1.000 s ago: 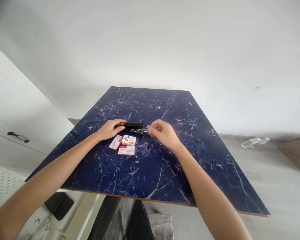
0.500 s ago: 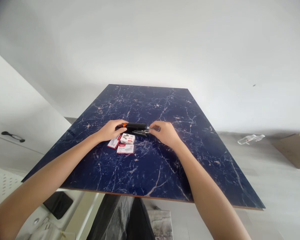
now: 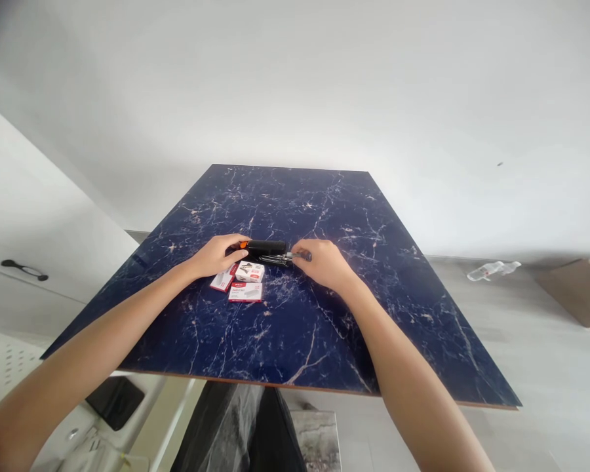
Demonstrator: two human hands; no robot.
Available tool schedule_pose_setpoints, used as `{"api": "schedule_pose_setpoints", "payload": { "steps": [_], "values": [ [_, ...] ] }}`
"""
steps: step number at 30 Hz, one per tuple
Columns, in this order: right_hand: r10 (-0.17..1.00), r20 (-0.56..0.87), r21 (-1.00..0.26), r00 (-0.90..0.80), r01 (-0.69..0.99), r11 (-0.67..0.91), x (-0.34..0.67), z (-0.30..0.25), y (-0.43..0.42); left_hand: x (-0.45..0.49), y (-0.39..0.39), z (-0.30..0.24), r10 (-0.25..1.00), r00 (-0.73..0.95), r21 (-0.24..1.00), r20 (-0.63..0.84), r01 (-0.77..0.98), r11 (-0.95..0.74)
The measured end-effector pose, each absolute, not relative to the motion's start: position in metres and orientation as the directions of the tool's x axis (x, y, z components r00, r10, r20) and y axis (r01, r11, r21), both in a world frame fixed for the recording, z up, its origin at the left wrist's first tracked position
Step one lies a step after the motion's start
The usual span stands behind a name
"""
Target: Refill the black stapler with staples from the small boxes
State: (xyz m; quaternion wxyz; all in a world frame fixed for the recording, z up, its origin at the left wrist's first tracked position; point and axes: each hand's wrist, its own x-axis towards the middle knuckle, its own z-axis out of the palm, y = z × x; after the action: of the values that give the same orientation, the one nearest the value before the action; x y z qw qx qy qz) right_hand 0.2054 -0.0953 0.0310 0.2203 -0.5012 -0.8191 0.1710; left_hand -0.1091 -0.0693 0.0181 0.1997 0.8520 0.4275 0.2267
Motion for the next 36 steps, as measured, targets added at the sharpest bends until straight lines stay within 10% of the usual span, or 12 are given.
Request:
{"api": "schedule_pose_setpoints", "payload": {
  "steps": [36],
  "values": [
    [0.939,0.134,-0.289,-0.315,0.894,0.341,0.208,0.043,-0.103,-0.111,-0.065,0.014,0.816,0.532,0.49,0.227,0.661,-0.568]
  ]
}}
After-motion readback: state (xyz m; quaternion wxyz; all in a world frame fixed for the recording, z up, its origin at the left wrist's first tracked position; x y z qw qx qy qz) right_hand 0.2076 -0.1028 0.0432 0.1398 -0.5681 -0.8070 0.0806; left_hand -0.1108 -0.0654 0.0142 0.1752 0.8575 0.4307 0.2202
